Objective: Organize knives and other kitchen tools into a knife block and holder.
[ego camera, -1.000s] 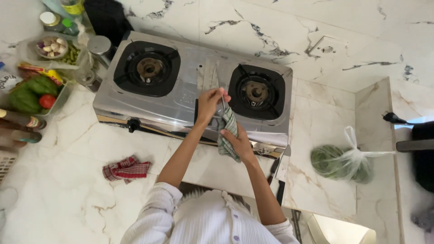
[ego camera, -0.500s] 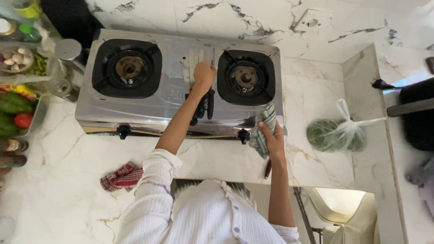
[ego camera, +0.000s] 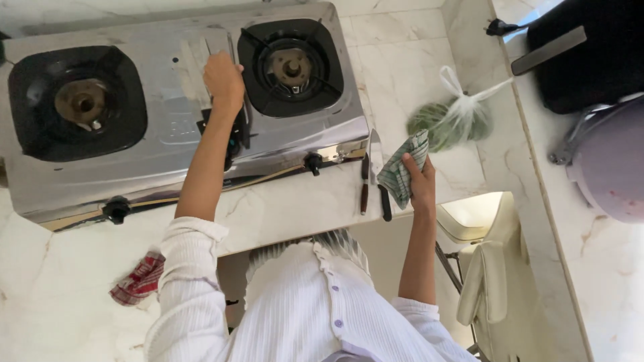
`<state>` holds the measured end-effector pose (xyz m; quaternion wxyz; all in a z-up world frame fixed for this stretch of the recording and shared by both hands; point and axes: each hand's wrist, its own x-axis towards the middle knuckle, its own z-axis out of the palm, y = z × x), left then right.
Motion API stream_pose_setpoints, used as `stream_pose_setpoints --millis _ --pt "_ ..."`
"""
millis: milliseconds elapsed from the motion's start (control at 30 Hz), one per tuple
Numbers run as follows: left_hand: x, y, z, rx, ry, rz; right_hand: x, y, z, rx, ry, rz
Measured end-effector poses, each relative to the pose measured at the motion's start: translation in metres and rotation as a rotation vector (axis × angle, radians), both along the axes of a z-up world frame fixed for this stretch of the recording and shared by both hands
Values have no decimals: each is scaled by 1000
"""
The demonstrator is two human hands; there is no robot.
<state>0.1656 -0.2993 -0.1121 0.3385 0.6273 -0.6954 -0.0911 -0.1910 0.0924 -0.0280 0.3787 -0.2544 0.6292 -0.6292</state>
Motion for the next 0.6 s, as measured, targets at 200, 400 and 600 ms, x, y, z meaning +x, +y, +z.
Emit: stream_pose_setpoints --millis 200,400,600 --pt "-38 153 142 -97 -23 -135 -43 27 -19 75 -91 -76" --pt "-187 341 99 635 -133 -828 -69 31 -7 249 54 -23" --pt "-307 400 -49 660 -285 -730 -123 33 -52 124 75 128"
